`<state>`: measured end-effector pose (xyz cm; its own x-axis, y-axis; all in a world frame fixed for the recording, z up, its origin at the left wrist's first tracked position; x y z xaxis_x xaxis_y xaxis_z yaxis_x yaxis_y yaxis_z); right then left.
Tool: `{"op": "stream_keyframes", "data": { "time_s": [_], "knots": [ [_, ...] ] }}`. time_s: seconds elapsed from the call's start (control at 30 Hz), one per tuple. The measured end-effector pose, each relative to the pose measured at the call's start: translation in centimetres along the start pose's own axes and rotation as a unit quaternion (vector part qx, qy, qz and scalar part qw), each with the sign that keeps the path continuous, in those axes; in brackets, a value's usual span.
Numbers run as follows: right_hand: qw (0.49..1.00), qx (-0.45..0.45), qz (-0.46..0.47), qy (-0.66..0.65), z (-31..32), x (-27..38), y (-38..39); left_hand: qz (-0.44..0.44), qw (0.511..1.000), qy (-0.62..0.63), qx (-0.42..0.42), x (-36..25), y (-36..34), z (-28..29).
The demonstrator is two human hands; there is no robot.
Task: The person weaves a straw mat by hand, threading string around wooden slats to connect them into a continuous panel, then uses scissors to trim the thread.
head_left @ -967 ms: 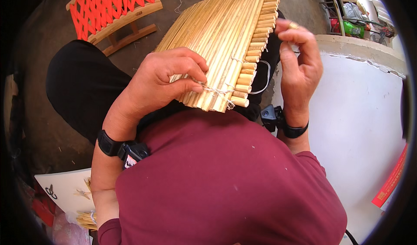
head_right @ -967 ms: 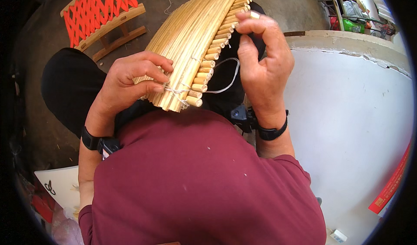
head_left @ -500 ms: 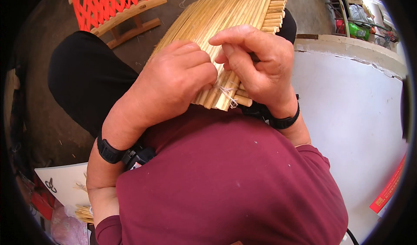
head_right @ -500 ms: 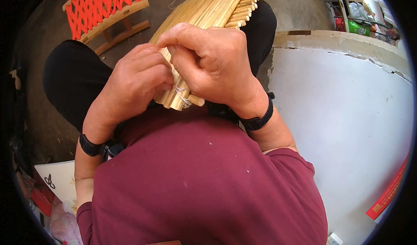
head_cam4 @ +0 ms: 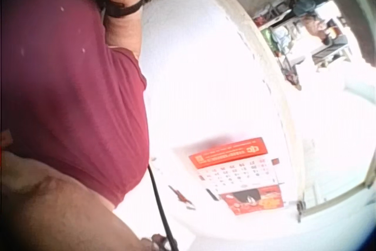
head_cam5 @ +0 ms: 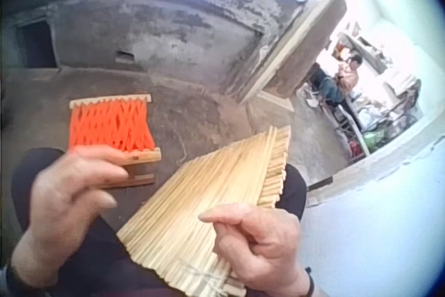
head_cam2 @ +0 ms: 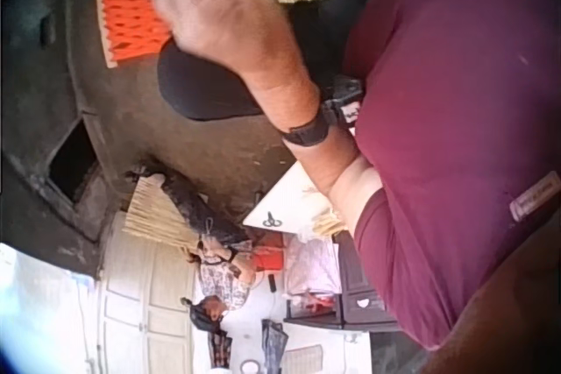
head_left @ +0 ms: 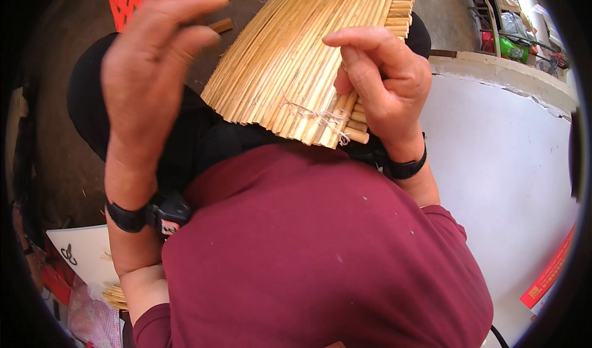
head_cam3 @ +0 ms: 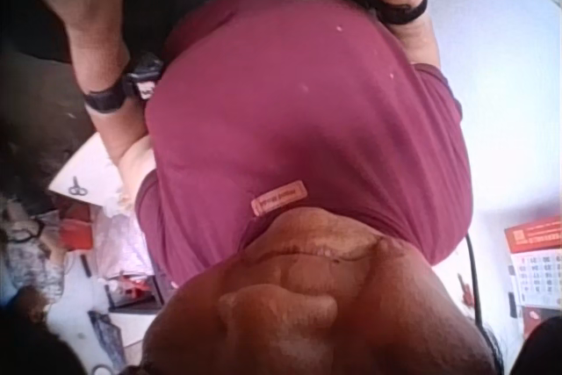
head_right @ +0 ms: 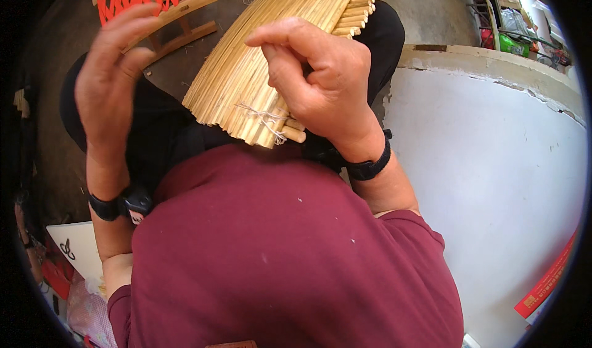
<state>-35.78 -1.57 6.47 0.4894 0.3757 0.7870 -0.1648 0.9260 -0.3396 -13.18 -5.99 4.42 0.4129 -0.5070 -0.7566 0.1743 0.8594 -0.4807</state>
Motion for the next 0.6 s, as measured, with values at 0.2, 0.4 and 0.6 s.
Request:
{"op": "stream_keyframes", "data": {
  "time_s": [0.2,0.4,0.6],
  "knots": [
    [1.000,-0.020,0.022,0.000,-0.4,0.2,-0.8,-0.009,0.961,0.130,0.245,-3.7,2.8,-6.2],
    [1.000,-0.017,0.013,-0.008,-0.6,0.5,-1.0,-0.010,0.958,0.169,0.230,-4.3,2.8,-7.7],
    [0.999,-0.027,0.014,-0.030,-0.6,0.5,-0.8,-0.025,0.949,0.155,0.274,-5.6,0.3,-6.6]
  ]
}}
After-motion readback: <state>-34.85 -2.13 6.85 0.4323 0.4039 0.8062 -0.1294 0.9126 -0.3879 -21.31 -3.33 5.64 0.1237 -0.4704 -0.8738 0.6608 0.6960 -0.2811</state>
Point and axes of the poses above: each hand's wrist, its own y-axis away from the middle knuckle, its own z-axis out of the back of the hand, x = y × z, the point moved 6 cm from there along -y, towards the middle knuckle, and after that the axes turned 5 degrees about z, right-handed, at the moved point
